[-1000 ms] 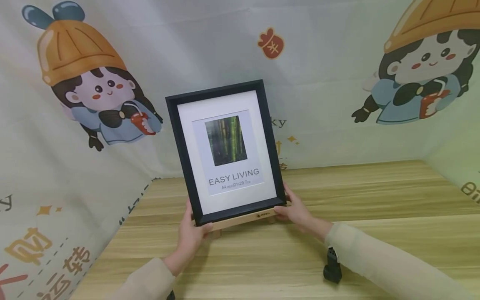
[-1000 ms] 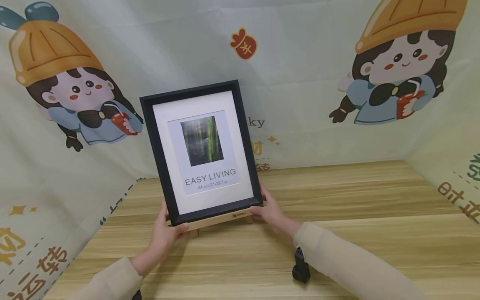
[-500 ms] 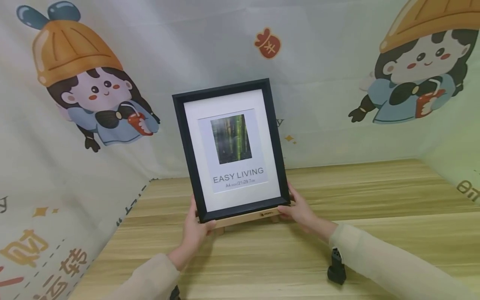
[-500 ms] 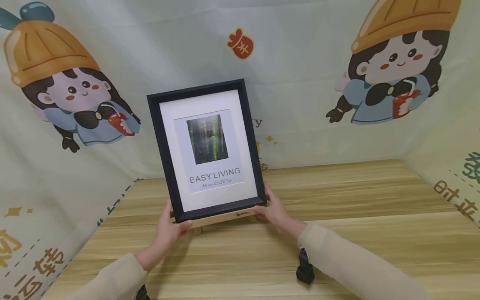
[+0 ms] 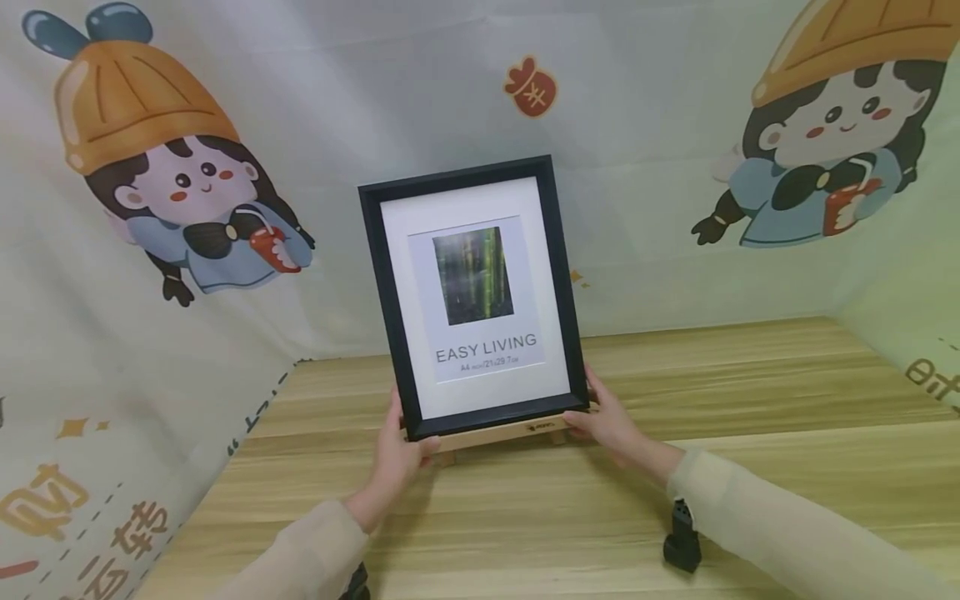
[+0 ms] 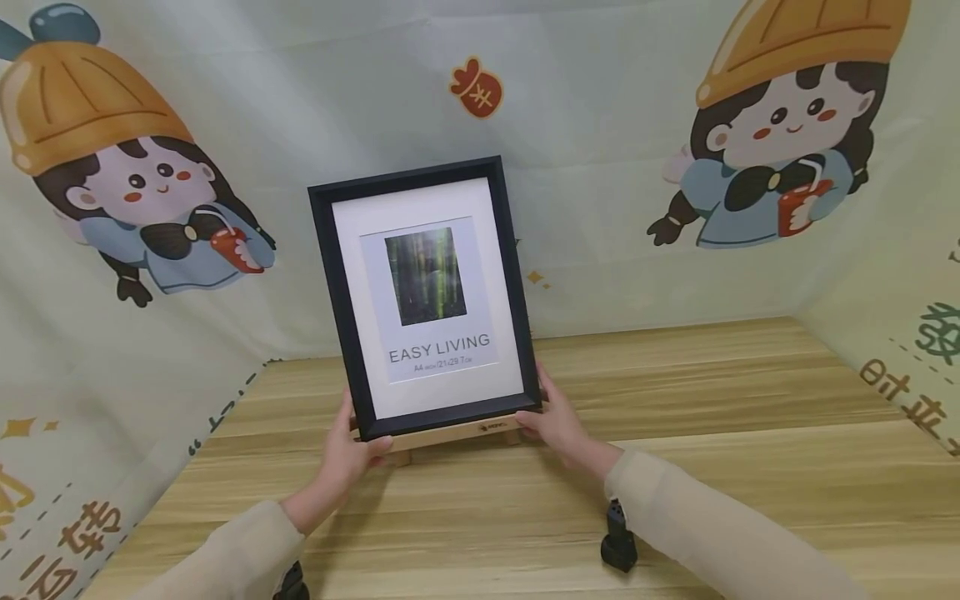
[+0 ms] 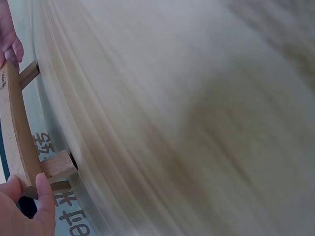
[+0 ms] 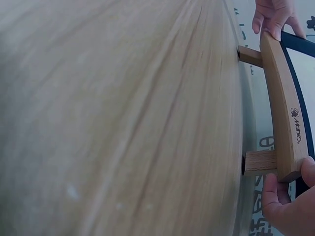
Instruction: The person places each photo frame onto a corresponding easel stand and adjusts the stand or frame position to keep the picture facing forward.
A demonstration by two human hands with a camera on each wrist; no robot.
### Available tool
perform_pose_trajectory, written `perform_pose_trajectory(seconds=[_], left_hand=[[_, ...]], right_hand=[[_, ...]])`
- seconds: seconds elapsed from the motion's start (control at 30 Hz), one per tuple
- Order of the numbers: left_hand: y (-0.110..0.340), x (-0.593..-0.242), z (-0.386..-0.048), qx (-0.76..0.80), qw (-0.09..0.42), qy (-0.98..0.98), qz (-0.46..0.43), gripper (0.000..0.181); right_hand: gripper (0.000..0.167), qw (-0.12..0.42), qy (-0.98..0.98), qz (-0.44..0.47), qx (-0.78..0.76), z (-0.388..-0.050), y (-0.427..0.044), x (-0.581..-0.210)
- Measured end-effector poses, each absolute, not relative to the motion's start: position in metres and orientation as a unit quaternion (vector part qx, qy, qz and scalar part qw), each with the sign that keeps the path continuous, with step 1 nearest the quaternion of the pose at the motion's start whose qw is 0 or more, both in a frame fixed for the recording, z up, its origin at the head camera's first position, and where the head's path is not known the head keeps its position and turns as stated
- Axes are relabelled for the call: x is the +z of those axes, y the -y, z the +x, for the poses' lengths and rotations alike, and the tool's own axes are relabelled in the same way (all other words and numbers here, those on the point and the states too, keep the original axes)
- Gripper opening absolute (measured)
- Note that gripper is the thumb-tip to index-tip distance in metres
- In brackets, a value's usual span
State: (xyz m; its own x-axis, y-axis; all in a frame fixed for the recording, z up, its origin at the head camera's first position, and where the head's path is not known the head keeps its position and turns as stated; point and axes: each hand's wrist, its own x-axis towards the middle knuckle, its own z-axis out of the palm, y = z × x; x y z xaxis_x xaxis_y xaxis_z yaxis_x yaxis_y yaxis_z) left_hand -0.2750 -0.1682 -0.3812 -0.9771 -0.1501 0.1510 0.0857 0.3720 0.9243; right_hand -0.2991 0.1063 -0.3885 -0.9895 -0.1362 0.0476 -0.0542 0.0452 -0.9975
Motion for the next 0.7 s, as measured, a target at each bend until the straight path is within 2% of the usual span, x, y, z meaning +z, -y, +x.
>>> perform_pose_trajectory(seconds=[0.7], left_hand=[[0.155,-0.383,-0.284,-0.572,0.091,0.815,-0.011,0.102]], right_hand=[[0.085,0.021,-0.728,-0.064,-0.682,-0.295,-0.123,-0.390]])
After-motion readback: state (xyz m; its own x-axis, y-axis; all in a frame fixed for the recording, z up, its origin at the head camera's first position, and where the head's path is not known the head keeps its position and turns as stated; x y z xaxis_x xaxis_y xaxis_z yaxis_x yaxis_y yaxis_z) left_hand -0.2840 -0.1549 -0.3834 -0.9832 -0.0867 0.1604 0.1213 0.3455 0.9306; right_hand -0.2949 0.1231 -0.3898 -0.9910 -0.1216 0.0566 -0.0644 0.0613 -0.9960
